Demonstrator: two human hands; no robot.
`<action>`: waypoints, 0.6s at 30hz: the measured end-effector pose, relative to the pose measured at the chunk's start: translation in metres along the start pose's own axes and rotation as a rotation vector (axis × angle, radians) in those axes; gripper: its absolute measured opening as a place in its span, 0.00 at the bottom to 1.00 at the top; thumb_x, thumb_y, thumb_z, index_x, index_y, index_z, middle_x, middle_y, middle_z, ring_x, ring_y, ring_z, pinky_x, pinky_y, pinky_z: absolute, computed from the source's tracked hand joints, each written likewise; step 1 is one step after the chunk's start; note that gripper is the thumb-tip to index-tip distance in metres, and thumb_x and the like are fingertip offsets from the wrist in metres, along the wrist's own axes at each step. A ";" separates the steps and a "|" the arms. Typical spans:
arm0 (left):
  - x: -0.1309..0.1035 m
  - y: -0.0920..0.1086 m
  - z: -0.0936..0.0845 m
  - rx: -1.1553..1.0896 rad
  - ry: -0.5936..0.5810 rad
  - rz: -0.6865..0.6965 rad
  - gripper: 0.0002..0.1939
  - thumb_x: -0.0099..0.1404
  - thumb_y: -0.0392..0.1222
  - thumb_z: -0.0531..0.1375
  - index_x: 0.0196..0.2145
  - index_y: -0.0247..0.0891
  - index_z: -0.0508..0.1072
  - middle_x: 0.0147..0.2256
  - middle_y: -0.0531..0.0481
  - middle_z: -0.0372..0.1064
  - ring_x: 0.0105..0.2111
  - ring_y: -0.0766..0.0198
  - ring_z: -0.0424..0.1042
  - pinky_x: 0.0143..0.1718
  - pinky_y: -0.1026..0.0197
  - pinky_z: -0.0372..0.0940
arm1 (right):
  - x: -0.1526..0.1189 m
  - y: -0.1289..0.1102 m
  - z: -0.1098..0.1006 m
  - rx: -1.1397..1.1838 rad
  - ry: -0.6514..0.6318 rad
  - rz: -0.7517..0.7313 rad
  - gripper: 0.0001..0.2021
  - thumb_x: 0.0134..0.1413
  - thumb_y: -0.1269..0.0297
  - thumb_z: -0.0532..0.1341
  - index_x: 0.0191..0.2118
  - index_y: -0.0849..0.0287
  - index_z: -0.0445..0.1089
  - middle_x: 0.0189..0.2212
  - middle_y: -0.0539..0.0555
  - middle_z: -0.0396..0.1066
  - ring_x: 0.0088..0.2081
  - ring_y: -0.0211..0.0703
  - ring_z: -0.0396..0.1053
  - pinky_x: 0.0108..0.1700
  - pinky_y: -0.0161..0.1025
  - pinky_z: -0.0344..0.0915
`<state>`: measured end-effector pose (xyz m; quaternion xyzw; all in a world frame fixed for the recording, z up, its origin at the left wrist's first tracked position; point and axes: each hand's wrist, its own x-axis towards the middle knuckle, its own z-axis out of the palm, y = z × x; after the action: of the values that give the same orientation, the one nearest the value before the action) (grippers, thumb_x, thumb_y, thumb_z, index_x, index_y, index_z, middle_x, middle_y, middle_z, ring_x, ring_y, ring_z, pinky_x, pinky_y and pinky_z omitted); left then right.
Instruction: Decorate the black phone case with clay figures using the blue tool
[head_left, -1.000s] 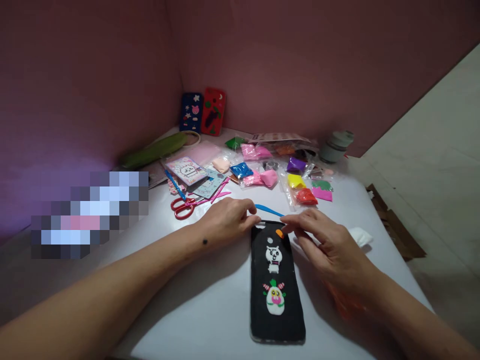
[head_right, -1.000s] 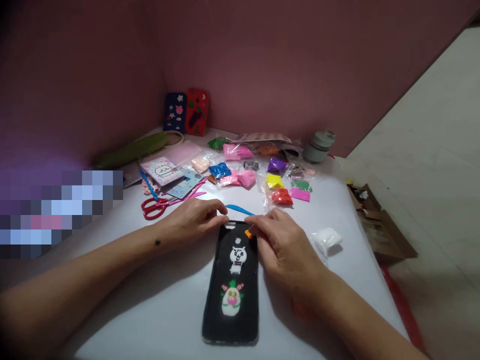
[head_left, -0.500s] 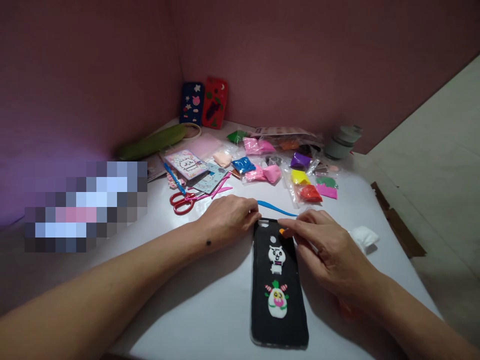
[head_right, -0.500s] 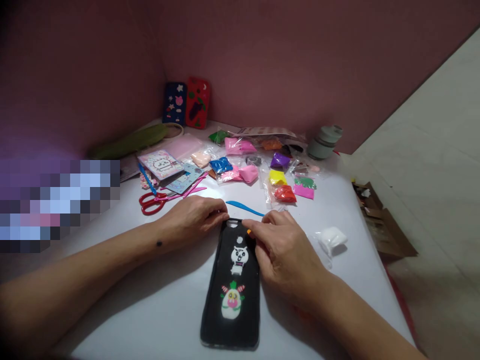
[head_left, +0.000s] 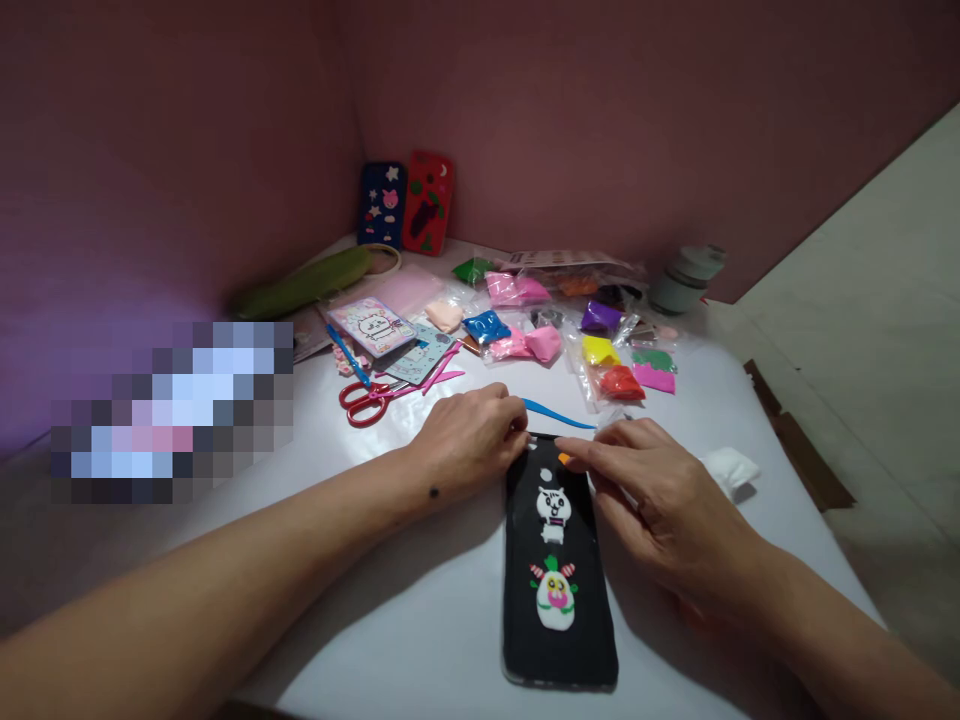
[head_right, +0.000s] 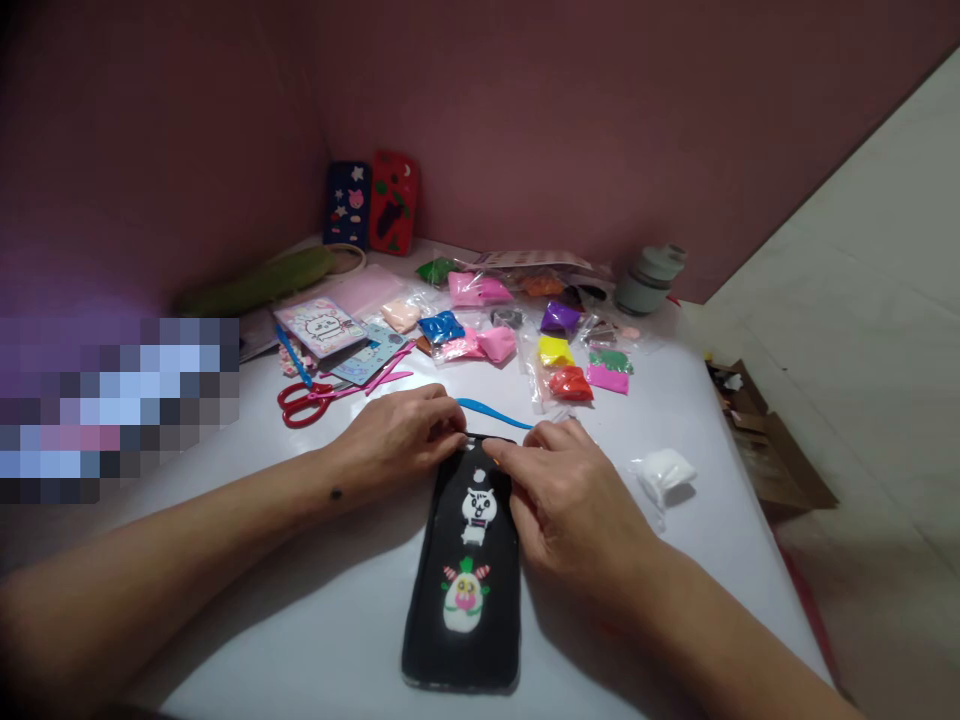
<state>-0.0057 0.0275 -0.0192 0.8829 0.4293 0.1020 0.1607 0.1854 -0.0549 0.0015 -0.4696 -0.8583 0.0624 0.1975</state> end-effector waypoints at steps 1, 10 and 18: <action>0.000 0.001 0.000 0.008 -0.002 0.003 0.10 0.62 0.39 0.55 0.36 0.40 0.76 0.36 0.47 0.71 0.32 0.59 0.71 0.30 0.60 0.59 | 0.000 0.000 0.000 0.001 -0.007 -0.004 0.14 0.54 0.78 0.52 0.41 0.62 0.71 0.31 0.60 0.71 0.34 0.49 0.64 0.36 0.46 0.62; 0.003 0.009 0.002 0.081 -0.034 0.013 0.10 0.61 0.37 0.52 0.34 0.37 0.73 0.36 0.44 0.70 0.34 0.54 0.72 0.28 0.58 0.59 | 0.000 -0.001 -0.002 -0.022 -0.052 -0.027 0.15 0.55 0.77 0.52 0.44 0.65 0.71 0.29 0.60 0.70 0.32 0.48 0.63 0.35 0.47 0.62; 0.002 0.009 0.002 0.102 -0.037 0.007 0.10 0.61 0.37 0.51 0.34 0.37 0.73 0.36 0.45 0.70 0.35 0.54 0.72 0.29 0.57 0.59 | -0.004 -0.002 -0.005 -0.037 0.014 -0.064 0.18 0.55 0.78 0.52 0.50 0.66 0.70 0.31 0.60 0.71 0.34 0.47 0.64 0.37 0.46 0.63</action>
<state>0.0024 0.0237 -0.0174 0.8932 0.4277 0.0643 0.1231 0.1880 -0.0598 0.0059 -0.4459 -0.8724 0.0369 0.1969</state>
